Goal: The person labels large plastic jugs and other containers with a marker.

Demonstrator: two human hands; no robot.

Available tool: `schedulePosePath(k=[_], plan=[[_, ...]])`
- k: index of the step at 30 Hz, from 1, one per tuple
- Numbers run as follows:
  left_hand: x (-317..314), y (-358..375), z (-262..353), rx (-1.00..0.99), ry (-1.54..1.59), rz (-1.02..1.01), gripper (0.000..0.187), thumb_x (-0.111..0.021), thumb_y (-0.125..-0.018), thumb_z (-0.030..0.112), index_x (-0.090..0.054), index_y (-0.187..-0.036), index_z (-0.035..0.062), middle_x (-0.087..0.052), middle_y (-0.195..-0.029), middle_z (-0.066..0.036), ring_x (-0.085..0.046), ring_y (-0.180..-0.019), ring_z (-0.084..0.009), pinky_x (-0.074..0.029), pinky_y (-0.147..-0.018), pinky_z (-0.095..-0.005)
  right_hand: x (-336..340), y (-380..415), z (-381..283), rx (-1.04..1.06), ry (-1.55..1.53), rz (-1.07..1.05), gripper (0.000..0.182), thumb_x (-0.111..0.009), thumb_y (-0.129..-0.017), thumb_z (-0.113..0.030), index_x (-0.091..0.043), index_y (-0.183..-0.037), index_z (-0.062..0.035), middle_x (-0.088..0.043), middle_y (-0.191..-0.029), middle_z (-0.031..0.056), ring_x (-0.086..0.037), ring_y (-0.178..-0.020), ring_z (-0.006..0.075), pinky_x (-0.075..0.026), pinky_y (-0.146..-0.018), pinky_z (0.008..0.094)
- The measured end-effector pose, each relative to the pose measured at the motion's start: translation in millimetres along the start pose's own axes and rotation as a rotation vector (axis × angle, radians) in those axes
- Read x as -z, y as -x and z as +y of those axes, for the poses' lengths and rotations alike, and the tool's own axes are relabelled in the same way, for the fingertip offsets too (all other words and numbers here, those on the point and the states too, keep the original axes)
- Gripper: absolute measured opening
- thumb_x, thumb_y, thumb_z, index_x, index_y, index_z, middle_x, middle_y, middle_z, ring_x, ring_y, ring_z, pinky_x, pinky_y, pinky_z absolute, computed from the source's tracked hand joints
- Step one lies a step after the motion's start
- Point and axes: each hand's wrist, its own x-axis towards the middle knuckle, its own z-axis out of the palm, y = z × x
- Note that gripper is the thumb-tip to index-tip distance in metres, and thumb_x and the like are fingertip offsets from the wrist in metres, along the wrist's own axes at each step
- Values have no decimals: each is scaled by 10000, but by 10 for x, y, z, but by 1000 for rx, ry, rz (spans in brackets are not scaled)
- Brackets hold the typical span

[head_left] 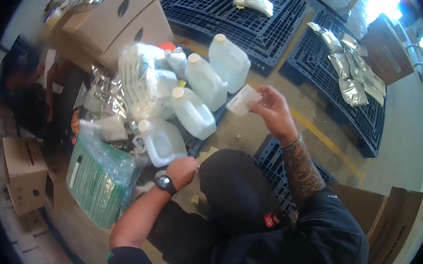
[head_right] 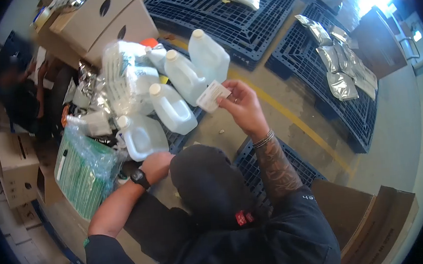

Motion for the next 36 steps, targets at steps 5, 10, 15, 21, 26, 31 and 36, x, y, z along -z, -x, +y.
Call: schedulePosePath(k=[5, 10, 15, 21, 26, 31, 36], plan=[[570, -503, 278, 67, -36, -130, 145, -605, -896, 235, -667, -893, 105, -689, -829, -163, -677, -786, -379, -528, -657, -501, 368, 110, 515, -233, -235, 145, 292, -708, -900, 17, -599, -1169, 50, -701, -1079, 110, -685, -960, 164, -563, -872, 297], [1319, -1629, 374, 111, 136, 323, 243, -629, -924, 277, -708, -1061, 92, -718, -904, -138, -683, -881, -347, -538, -765, -463, 868, 58, 1069, -296, -466, 240, 259, -686, -941, -37, -606, -1180, 23, -699, -1114, 90, -690, -971, 173, -560, -897, 321], [1217, -3113, -97, -175, -152, 689, 354, -650, -935, 317, -665, -1203, 85, -609, -1313, -171, -550, -1231, -370, -432, -1043, -448, 1125, -298, 1344, -257, -480, 430, 298, -587, -1017, -129, -587, -1292, -12, -686, -1128, 54, -656, -954, 111, -515, -766, 280], [1062, -3170, -307, -107, -200, 466, 385, -629, -926, 428, -644, -1159, 123, -580, -1299, -130, -496, -1286, -357, -317, -1091, -584, 1416, -942, 1593, -238, -595, 356, 358, -556, -1013, -118, -575, -1366, -58, -690, -1124, 33, -634, -926, 93, -471, -727, 274], [1095, -2880, -286, -46, -238, 410, 360, -681, -873, 415, -620, -1042, 103, -577, -1192, -140, -513, -1230, -364, -356, -1053, -557, 1449, -1571, 1772, -365, -510, 286, 355, -580, -1013, -145, -593, -1339, -7, -684, -1163, 73, -649, -976, 150, -500, -775, 305], [1084, -2887, -258, -115, -138, 431, 404, -753, -810, 359, -582, -1021, 60, -547, -1195, -192, -489, -1224, -427, -417, -1012, -516, 1284, -2040, 1981, -411, -519, 180, 339, -611, -985, -129, -625, -1298, 4, -688, -1125, 81, -649, -924, 158, -519, -773, 309], [1066, -2927, -204, -92, -173, 445, 403, -777, -778, 274, -538, -1016, 52, -511, -1175, -172, -485, -1177, -392, -403, -1013, -486, 1150, -2268, 2087, -484, -519, 124, 309, -624, -964, -184, -690, -1246, -78, -699, -1027, 27, -569, -818, 107, -428, -678, 278]])
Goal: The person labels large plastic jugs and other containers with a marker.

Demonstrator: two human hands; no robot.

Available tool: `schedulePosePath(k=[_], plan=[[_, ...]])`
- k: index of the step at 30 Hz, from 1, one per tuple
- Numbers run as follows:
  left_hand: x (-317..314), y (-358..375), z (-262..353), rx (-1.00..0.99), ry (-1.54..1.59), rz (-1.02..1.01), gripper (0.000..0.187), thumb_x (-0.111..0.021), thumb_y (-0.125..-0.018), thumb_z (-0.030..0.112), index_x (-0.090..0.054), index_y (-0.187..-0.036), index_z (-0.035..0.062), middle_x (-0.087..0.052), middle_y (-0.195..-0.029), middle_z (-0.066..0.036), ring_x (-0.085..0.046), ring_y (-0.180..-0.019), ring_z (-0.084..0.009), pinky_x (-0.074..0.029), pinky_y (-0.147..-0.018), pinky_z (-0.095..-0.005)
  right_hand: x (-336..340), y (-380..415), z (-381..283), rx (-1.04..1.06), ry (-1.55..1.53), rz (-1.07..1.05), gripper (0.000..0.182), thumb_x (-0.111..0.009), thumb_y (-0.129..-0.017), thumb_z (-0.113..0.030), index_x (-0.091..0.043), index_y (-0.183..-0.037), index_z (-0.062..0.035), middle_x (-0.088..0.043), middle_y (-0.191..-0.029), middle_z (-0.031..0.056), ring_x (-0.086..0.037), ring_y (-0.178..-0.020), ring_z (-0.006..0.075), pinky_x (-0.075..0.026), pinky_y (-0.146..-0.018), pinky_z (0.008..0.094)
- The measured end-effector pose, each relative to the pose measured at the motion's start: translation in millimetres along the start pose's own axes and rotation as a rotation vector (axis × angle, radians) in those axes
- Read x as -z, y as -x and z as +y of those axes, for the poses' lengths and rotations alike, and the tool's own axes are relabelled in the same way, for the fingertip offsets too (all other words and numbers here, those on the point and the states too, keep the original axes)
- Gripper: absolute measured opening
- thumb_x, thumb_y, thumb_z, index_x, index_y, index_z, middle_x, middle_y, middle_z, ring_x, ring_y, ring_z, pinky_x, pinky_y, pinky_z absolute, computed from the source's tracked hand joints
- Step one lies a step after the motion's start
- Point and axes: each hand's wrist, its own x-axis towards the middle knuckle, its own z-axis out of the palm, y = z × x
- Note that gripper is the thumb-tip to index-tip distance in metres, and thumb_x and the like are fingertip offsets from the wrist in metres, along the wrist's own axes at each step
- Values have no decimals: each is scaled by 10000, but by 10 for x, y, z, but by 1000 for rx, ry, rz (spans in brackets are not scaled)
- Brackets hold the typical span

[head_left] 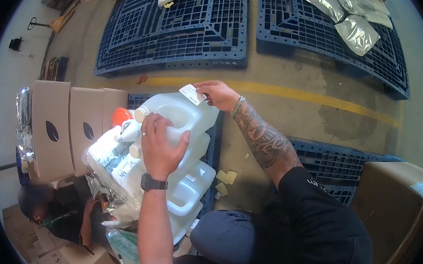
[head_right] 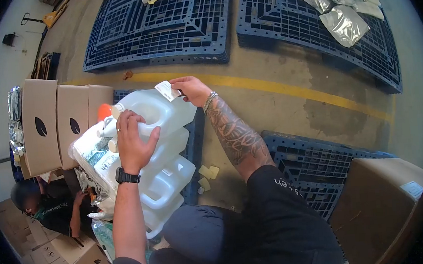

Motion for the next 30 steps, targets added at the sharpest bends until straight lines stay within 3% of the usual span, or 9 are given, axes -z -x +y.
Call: schedulePosePath(k=[7, 9, 12, 17, 30], plan=[[-15, -7, -6, 12, 15, -6, 400, -772, -778, 281, -543, -1019, 59, -517, -1188, -172, -471, -1223, -401, -389, -1044, -494, -132, -104, -162, -40, 306, -50, 354, -635, -952, -211, -673, -1276, -76, -691, -1031, -12, -558, -809, 65, -416, -660, 228], [-5, -10, 1, 17, 1, -10, 419, -761, -797, 347, -576, -1032, 53, -546, -1179, -191, -478, -1239, -455, -401, -1049, -530, -133, -150, -135, -41, 351, -49, 362, -640, -950, -218, -670, -1281, -77, -687, -1034, -14, -542, -797, 62, -400, -648, 228], [-9, 0, 1, 28, 14, -16, 393, -766, -786, 290, -549, -1022, 63, -523, -1203, -167, -459, -1254, -409, -377, -1068, -511, -123, -203, -87, -5, 375, -83, 351, -668, -913, -225, -686, -1236, -89, -674, -1006, -1, -532, -789, 92, -387, -630, 253], [-13, 8, 8, 31, 1, -14, 394, -766, -788, 295, -552, -1025, 64, -525, -1201, -167, -458, -1257, -409, -376, -1073, -510, -178, -117, -126, 59, 419, -66, 403, -701, -892, -175, -601, -1257, -34, -666, -1024, 54, -610, -887, 134, -495, -757, 267], [-20, 16, 7, 40, 0, -11, 401, -765, -793, 308, -563, -1043, 69, -530, -1224, -162, -457, -1277, -398, -388, -1071, -500, -221, -111, -82, 116, 460, -46, 452, -757, -879, -220, -575, -1230, 1, -672, -1116, 122, -645, -987, 170, -514, -863, 292]])
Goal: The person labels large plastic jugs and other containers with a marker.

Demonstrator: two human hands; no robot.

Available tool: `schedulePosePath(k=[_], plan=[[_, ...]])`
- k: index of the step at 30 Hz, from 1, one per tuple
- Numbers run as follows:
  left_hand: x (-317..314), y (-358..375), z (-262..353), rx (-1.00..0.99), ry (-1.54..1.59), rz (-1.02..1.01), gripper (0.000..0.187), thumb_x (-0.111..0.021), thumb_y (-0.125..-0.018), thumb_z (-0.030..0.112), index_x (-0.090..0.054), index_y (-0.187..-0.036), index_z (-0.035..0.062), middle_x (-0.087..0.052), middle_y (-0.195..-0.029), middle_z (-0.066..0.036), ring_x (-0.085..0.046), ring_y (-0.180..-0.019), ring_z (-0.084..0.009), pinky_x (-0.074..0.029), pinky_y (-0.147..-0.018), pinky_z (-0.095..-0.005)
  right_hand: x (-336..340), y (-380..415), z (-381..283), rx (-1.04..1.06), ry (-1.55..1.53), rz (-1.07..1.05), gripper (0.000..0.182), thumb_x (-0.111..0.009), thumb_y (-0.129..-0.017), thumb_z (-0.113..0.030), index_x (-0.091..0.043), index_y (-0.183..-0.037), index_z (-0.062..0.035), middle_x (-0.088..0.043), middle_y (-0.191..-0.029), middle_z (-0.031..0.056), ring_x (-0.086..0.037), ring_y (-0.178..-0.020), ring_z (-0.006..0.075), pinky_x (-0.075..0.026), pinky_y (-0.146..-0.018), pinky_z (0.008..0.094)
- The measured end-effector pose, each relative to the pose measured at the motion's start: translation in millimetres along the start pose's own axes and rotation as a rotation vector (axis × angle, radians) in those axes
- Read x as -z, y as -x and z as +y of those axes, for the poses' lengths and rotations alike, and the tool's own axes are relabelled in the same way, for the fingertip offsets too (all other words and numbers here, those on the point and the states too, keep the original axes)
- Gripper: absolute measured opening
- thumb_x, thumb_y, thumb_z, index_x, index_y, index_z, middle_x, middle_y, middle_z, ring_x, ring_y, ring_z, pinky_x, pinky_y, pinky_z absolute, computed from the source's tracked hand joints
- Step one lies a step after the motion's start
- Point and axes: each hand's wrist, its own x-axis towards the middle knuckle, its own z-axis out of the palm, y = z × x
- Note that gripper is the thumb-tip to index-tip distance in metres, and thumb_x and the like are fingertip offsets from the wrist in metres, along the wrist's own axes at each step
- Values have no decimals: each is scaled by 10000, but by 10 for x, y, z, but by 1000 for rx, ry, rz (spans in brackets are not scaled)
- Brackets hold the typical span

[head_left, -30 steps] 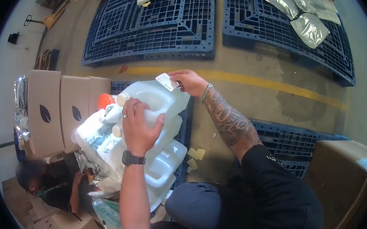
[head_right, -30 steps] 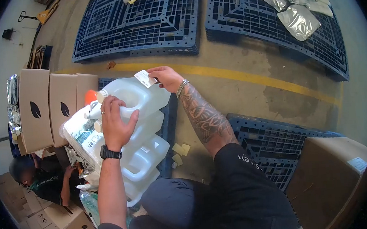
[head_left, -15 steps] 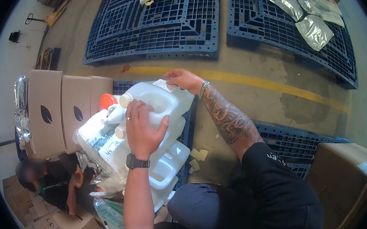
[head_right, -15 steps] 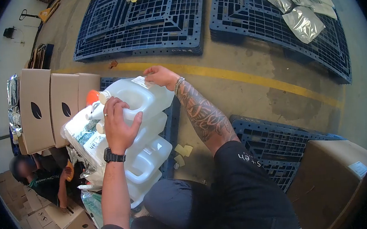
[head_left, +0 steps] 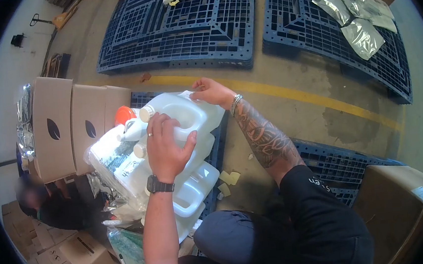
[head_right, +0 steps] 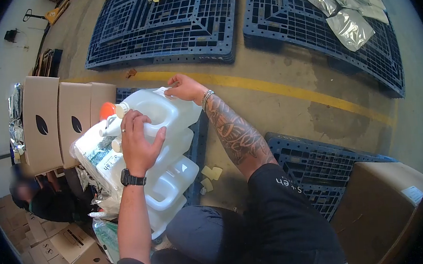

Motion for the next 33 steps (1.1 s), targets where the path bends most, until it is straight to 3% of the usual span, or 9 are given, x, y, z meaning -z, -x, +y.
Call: schedulePosePath(k=[11, 15, 17, 18, 22, 24, 27, 29, 33], plan=[[1, 7, 4, 0, 8, 11, 399, -764, -795, 314, -567, -1044, 71, -535, -1229, -168, -459, -1288, -411, -386, -1079, -500, -51, 109, 327, 5, 202, 249, 480, -754, -879, -423, -653, -1107, -13, -694, -938, 104, -651, -910, 176, -525, -811, 313], [-2, -8, -3, -31, 20, 48, 399, -772, -795, 321, -572, -1028, 67, -545, -1206, -173, -479, -1263, -423, -395, -1070, -496, 20, 143, 438, 83, 312, 281, 465, -698, -935, -404, -656, -1170, -5, -716, -999, 120, -669, -953, 217, -529, -855, 343], [-13, -2, -17, -28, 29, 59, 404, -777, -794, 329, -577, -1027, 66, -550, -1196, -174, -485, -1255, -427, -399, -1066, -495, -46, 127, 280, 341, 268, 261, 491, -550, -1026, -415, -630, -1287, -7, -691, -1200, 174, -652, -1110, 270, -487, -989, 362], [-25, -3, -42, -40, 44, 66, 409, -782, -794, 336, -583, -1025, 65, -554, -1186, -176, -490, -1246, -431, -402, -1063, -495, -88, 137, 145, 325, 312, 137, 538, -462, -1052, -453, -609, -1334, -20, -649, -1294, 176, -613, -1193, 272, -444, -1048, 360], [-57, -13, -79, -27, 59, 104, 443, -777, -819, 397, -611, -1050, 57, -581, -1168, -198, -526, -1173, -429, -427, -1040, -498, -135, -120, 151, 120, 27, -293, 750, -261, -1054, -638, -586, -1396, -55, -604, -1387, 98, -547, -1251, 214, -376, -1128, 337], [-120, -46, -148, -83, 47, 157, 451, -780, -818, 423, -622, -1036, 61, -602, -1169, -149, -554, -1158, -374, -458, -1011, -462, -167, 130, -179, -132, 76, -231, 733, -263, -1062, -614, -576, -1391, -39, -599, -1372, 128, -556, -1203, 206, -397, -1104, 332], [-162, -87, -116, -37, 71, 192, 462, -767, -823, 462, -634, -1045, 79, -608, -1194, -124, -558, -1191, -350, -482, -989, -456, -111, 357, -53, 61, 279, -194, 687, -312, -1068, -572, -542, -1415, -26, -566, -1408, 172, -530, -1273, 234, -385, -1118, 343], [-192, -146, -105, -33, 118, 157, 497, -747, -826, 509, -654, -1094, 101, -614, -1236, -130, -552, -1238, -342, -500, -981, -451, -178, 715, 8, 357, 389, 103, 611, -346, -1087, -470, -489, -1445, 4, -520, -1453, 204, -481, -1357, 273, -352, -1150, 363], [-310, -234, -130, -67, 288, 306, 486, -708, -858, 444, -637, -1209, 114, -613, -1277, -161, -541, -1266, -354, -469, -1033, -466, 251, 483, 584, 689, 808, 281, 547, -321, -1101, -354, -401, -1492, 19, -479, -1487, 216, -452, -1387, 317, -344, -1158, 383]])
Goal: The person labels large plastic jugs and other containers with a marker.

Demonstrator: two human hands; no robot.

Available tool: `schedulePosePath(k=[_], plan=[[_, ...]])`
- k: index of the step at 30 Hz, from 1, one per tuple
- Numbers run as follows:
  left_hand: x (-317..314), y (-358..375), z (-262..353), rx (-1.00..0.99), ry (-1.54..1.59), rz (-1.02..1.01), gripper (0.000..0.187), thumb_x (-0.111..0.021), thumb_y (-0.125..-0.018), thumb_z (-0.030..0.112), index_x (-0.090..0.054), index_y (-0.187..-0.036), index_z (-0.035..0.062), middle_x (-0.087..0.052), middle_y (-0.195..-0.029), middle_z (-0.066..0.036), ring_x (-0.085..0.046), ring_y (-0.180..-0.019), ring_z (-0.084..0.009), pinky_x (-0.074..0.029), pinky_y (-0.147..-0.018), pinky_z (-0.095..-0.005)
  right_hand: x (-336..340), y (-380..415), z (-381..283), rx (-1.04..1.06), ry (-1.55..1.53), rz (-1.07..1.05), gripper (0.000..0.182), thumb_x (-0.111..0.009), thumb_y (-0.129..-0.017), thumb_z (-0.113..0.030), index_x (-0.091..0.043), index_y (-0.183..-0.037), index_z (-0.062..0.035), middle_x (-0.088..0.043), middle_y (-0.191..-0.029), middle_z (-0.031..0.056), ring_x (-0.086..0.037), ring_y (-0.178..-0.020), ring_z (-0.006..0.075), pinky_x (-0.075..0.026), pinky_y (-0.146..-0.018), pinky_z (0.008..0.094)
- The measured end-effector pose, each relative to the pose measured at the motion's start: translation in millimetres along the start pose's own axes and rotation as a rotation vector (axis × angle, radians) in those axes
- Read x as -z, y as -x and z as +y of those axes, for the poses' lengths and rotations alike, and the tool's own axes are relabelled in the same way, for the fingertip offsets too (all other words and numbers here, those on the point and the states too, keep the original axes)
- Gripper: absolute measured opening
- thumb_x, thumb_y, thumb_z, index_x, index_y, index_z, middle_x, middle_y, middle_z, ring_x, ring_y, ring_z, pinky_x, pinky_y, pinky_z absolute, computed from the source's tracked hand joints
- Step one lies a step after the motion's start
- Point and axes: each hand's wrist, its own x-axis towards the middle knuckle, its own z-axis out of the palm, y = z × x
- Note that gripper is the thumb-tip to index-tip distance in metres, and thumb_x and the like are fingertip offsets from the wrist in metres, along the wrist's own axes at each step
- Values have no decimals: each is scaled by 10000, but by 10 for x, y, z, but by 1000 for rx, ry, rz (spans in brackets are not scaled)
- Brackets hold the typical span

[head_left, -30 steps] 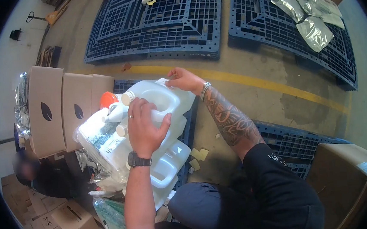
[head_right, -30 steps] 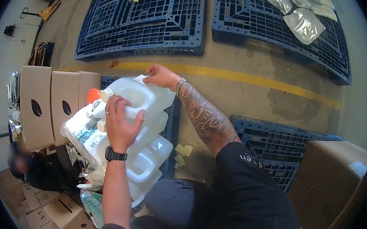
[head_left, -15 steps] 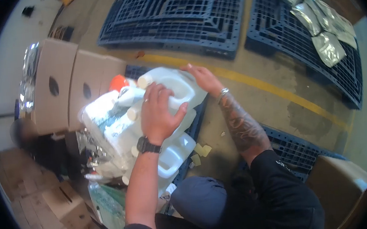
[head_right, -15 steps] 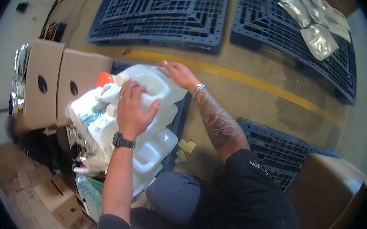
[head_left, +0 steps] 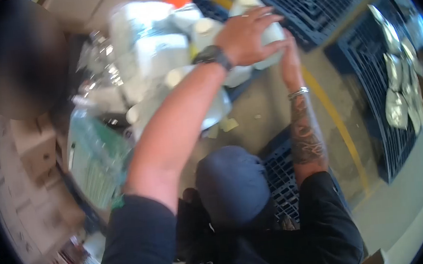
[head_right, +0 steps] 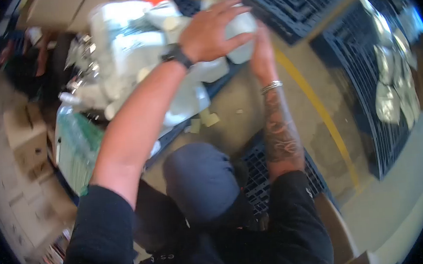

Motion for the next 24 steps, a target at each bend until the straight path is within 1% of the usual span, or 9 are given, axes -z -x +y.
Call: schedulePosePath(k=[1, 4, 7, 10, 13, 15, 18, 19, 24], plan=[[44, -11, -33, -3, 76, 66, 485, -696, -867, 407, -625, -1243, 109, -611, -1290, -173, -542, -1262, -360, -456, -1048, -472, -157, -78, 62, 115, 98, 68, 530, -313, -1106, -316, -371, -1508, 25, -465, -1499, 219, -443, -1396, 331, -341, -1161, 389], [315, 299, 100, 82, 112, 249, 446, -696, -866, 283, -608, -1254, 82, -615, -1260, -176, -552, -1227, -366, -436, -1059, -476, -84, -280, -285, -484, -815, -6, 513, -355, -1101, -379, -420, -1475, -33, -513, -1426, 137, -518, -1295, 277, -409, -1109, 435], [863, 1047, 589, 189, 146, 170, 421, -706, -873, 225, -609, -1256, 80, -624, -1234, -149, -566, -1206, -343, -459, -1024, -452, -9, -420, 244, -215, -94, -192, 550, -330, -1094, -398, -453, -1454, 0, -524, -1439, 184, -506, -1326, 308, -418, -1103, 416], [1646, 1896, 912, 239, 145, 41, 406, -742, -866, 214, -636, -1233, 77, -641, -1217, -132, -609, -1144, -326, -490, -982, -417, 156, -479, 31, -224, -244, -96, 565, -344, -1088, -410, -484, -1439, 11, -523, -1449, 218, -487, -1353, 335, -413, -1100, 409], [2483, 2611, 1249, 420, 17, 102, 371, -785, -833, 172, -677, -1170, 61, -679, -1154, -130, -651, -1070, -319, -513, -949, -417, 465, -581, -225, -313, 61, -279, 571, -384, -1075, -426, -521, -1416, 12, -530, -1447, 228, -479, -1363, 349, -421, -1086, 415], [2930, 3027, 1345, 589, -98, 223, 321, -763, -850, 154, -682, -1138, 39, -694, -1143, -136, -667, -1048, -283, -520, -932, -390, 549, -549, -581, -235, 405, -58, 587, -431, -1055, -460, -558, -1374, 16, -538, -1442, 217, -503, -1332, 341, -436, -1065, 418], [3500, 3506, 1319, 775, -329, 403, 323, -730, -903, 193, -669, -1176, 32, -692, -1163, -83, -618, -1086, -193, -469, -974, -330, 500, -398, -1249, -63, 404, 214, 493, -566, -1015, -398, -606, -1306, -2, -601, -1291, 204, -550, -1243, 341, -470, -1008, 423], [3651, 3614, 1261, 815, -390, 469, 309, -736, -887, 131, -668, -1167, 20, -692, -1152, -135, -651, -1113, -269, -474, -1000, -374, 458, -264, -1600, 23, 399, 321, 441, -621, -998, -345, -618, -1284, -8, -615, -1230, 196, -569, -1208, 331, -494, -971, 418], [4338, 4301, 247, 815, -675, 252, 394, -682, -953, 258, -641, -1287, 52, -641, -1277, -158, -609, -1191, -331, -461, -1030, -378, 92, 122, -2973, 282, 36, -27, 290, -731, -913, -161, -662, -1166, -35, -646, -1135, 126, -682, -995, 228, -546, -808, 340]])
